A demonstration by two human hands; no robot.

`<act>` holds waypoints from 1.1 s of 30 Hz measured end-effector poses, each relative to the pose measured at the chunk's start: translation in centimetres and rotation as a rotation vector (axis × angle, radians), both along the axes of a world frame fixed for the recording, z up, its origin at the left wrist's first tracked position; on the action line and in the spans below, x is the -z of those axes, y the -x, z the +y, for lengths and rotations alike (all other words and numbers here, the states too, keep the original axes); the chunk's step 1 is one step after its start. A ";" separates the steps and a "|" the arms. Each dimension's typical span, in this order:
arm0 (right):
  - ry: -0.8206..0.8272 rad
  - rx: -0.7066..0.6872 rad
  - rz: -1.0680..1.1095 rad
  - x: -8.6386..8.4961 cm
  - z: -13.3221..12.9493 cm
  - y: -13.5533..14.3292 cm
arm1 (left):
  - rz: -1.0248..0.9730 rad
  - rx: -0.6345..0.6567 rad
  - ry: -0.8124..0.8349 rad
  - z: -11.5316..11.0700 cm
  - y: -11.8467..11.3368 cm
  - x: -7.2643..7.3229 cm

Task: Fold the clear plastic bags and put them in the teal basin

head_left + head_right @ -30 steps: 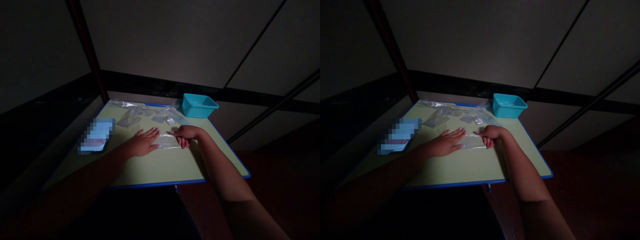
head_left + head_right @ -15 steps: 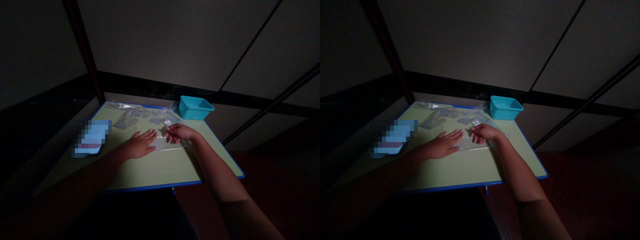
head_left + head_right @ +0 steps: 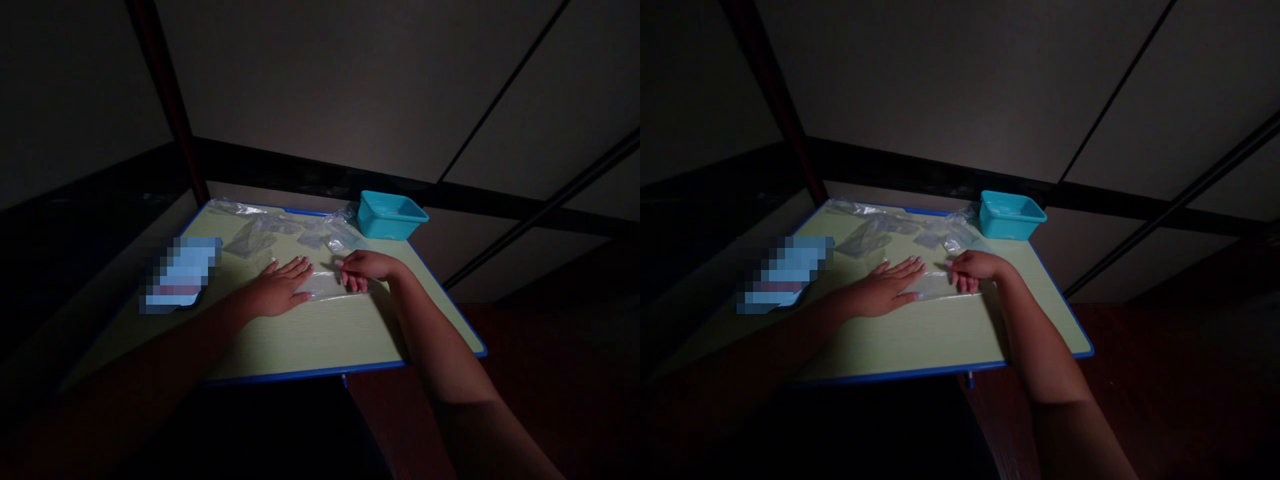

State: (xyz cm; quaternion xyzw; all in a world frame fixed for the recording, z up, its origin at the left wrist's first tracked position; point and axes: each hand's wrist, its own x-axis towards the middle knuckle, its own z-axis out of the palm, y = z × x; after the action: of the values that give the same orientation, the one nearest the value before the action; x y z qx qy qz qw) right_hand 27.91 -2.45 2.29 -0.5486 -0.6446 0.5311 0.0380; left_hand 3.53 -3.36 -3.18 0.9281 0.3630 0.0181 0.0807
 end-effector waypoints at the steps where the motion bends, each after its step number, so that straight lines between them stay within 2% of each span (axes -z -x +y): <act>1: 0.046 -0.063 0.047 -0.1 -0.2 0.3 | -0.003 -0.001 -0.002 0.0 0.0 0.1; 4: 0.145 -0.161 0.032 -0.1 -0.6 1.1 | -0.015 -0.001 -0.012 0.1 0.1 0.3; 10: 0.143 -0.156 -0.108 0.2 -0.6 1.2 | -0.003 -0.041 0.014 -0.1 0.2 -0.2; 17: 0.150 -0.186 -0.171 -0.2 -0.8 1.1 | 0.018 -0.226 0.045 1.0 1.3 -1.0; 23: 0.144 -0.257 -0.169 0.1 -0.5 0.5 | -0.271 -0.323 -0.165 2.6 1.5 -1.4; 26: 0.130 -0.299 -0.186 0.1 -0.4 0.3 | -0.395 -0.298 -0.275 2.8 1.5 -1.7; 29: 0.059 -0.305 -0.143 -0.1 -0.5 0.3 | -0.400 -0.184 -0.313 2.5 1.5 -1.8; 31: -0.063 -0.245 -0.064 -0.2 -0.7 0.7 | -0.378 -0.123 -0.312 2.2 1.5 -1.8; 33: -0.237 -0.154 0.022 -0.1 -0.9 1.4 | -0.386 -0.127 -0.318 2.1 1.4 -1.8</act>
State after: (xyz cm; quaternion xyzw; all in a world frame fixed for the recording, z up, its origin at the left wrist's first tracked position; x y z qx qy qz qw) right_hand 26.53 -3.40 2.40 -0.4835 -0.7425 0.4585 0.0688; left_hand 2.12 -1.22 -1.38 0.8839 0.3909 0.2569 0.0005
